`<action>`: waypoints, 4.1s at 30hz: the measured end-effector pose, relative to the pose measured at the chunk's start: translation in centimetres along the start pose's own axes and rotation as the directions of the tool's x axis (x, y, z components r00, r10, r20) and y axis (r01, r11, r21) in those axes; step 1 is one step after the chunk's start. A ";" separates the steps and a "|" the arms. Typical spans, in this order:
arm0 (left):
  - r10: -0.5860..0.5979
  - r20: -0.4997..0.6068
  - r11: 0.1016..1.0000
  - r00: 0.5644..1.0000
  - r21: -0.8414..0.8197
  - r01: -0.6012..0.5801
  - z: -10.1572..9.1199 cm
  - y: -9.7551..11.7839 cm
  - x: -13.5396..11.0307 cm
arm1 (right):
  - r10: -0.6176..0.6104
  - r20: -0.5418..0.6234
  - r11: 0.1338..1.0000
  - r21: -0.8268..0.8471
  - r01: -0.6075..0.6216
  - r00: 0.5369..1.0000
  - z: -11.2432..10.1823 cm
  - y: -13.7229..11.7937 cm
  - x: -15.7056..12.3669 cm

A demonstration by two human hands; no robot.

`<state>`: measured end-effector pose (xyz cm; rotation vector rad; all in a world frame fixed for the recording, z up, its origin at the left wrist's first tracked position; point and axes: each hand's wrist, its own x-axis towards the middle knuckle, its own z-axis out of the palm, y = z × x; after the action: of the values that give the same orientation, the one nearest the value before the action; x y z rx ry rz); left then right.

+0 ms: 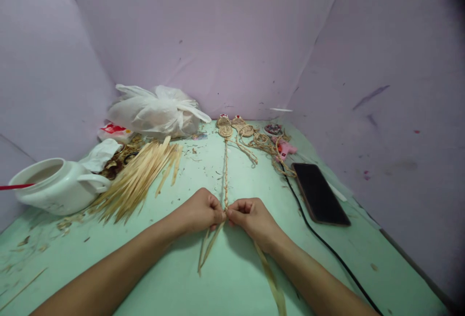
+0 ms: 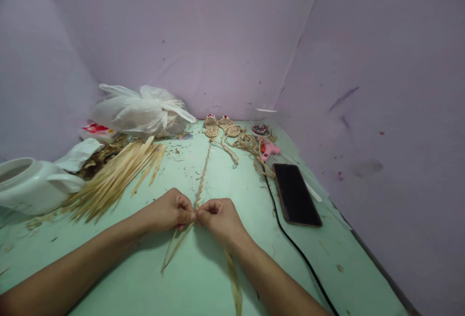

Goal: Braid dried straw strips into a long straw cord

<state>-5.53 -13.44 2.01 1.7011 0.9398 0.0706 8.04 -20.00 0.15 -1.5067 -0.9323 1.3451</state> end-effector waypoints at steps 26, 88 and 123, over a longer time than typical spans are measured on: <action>-0.012 -0.515 0.701 0.857 0.607 0.375 -13.1 -0.8 -1.2 | 0.086 -0.001 0.996 0.000 -0.086 0.996 0.8 -0.2 -0.4; -0.155 -0.116 0.988 0.981 -0.029 0.153 0.9 0.8 -0.6 | -0.265 0.091 0.930 -0.238 0.279 0.960 -0.3 0.6 -0.5; 0.047 -0.106 0.994 0.993 -0.093 -0.057 1.6 1.1 -1.0 | -0.066 0.083 0.995 -0.070 0.071 0.994 -0.3 -0.5 -0.8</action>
<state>-4.85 -15.32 2.73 1.6456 0.9532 0.2373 8.27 -20.58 0.92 -1.4702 -1.0846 1.3433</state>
